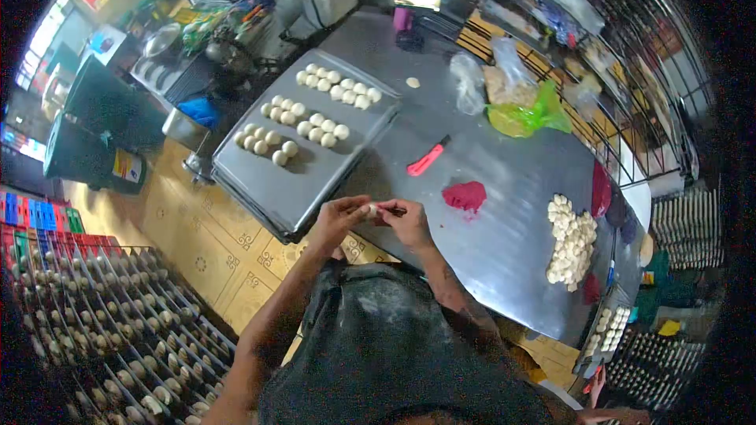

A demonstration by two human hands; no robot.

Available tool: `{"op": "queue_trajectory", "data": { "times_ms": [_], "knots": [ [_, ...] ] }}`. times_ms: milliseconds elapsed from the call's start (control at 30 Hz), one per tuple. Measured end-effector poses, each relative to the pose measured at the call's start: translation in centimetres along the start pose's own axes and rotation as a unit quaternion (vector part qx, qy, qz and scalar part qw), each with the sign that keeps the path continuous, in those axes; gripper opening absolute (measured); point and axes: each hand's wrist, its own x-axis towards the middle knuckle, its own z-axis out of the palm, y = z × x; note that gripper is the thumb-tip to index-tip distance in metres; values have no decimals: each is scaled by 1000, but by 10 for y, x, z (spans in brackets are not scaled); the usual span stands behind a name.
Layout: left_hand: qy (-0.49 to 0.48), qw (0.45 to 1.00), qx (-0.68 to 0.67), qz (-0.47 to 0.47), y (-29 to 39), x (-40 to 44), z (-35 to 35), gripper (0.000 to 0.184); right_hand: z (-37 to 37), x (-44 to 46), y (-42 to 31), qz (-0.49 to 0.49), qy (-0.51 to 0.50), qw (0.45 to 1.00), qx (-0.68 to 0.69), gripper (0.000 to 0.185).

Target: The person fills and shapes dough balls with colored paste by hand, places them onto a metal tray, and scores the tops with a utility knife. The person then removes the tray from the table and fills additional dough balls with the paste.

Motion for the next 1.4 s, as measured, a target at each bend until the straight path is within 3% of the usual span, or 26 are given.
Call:
{"op": "queue_trajectory", "data": {
  "times_ms": [100, 200, 267, 367, 400, 433, 500, 533, 567, 633, 733, 767, 833, 867, 900, 933, 967, 1033, 1067, 1100, 1167, 1200, 1233, 1300, 1333, 1400],
  "knots": [
    [15, 995, 63, -72, 15, 3, -37, 33, 47, 28, -2, 17, -14, 998, 53, 10],
    [8, 996, 43, -80, 25, 15, -75, 30, 78, 48, 1, 6, -55, 998, -17, 21],
    [-2, 996, 35, -83, 28, 22, -99, 29, 98, 53, 1, 18, -62, 998, 23, 23],
    [5, 967, 255, 17, 17, 58, -137, 27, 101, 62, -12, 17, -58, 994, 95, 29],
    [-10, 966, 255, 23, 14, 73, -143, 27, 94, 56, -16, 22, -56, 995, 82, 31],
    [7, 997, 41, 67, 13, 88, -146, 22, 88, 47, -19, 28, -53, 996, 70, 33],
    [12, 980, -174, 96, 14, 106, -158, 19, 75, 29, -14, 32, -37, 997, 62, 35],
    [1, 989, 16, 150, 17, 110, -164, 17, 60, 18, -5, 59, -22, 991, 119, 34],
    [-9, 958, 202, 204, 19, 113, -168, 16, 44, 5, 3, 84, -10, 981, 175, 33],
    [-23, 888, 378, 260, 25, 117, -159, 16, 7, -27, 9, 113, 27, 979, 167, 32],
    [20, 861, 418, 289, 33, 102, -147, 16, -40, -58, 19, 157, 79, 972, 155, 33],
    [23, 861, 421, 284, 34, 101, -142, 16, -60, -74, 22, 169, 103, 970, 144, 33],
    [-14, 985, 108, 137, 20, 96, -137, 31, -105, -116, 30, 180, 187, 955, 143, 34],
    [4, 996, -52, 69, 12, 94, -135, 44, -125, -128, 36, 154, 201, 957, 140, 32],
    [14, 982, 118, 145, 3, 89, -130, 42, -146, -141, 44, 133, 210, 959, 136, 29],
    [51, 933, 282, 217, -7, 84, -126, 41, -166, -152, 50, 115, 263, 953, 94, 27],
    [105, 790, 530, 290, -4, 67, -103, 39, -193, -160, 58, 99, 304, 946, 48, 25],
    [134, 867, 414, 243, -25, 25, -43, 37, -270, -183, 132, 25, 353, 916, -191, 24],
    [82, 944, 250, 200, -39, 12, -25, 36, -291, -196, 109, 39, 427, 878, -213, 23],
    [31, 985, 78, 149, -59, 3, -9, 36, -313, -206, 83, 51, 496, 835, -233, 22],
    [28, 987, 115, 109, -99, -13, 11, 34, -375, -227, 111, -17, 557, 727, -401, 24],
    [26, 987, 130, 95, -119, -18, 18, 33, -391, -237, 98, 25, 579, 692, -430, 21],
    [30, 997, 49, 50, -141, -20, 21, 32, -405, -245, 81, 65, 597, 655, -459, 18],
    [41, 999, -32, 7, -145, -35, 40, 31, -444, -256, 101, 77, 540, 682, -487, 17],
    [11, 995, 88, 54, -125, -45, 66, 30, -460, -261, 121, 88, 482, 705, -513, 16],
    [-44, 933, 327, 142, -89, -57, 117, 28, -475, -277, 169, 93, 417, 731, -532, 15]
  ]
}}
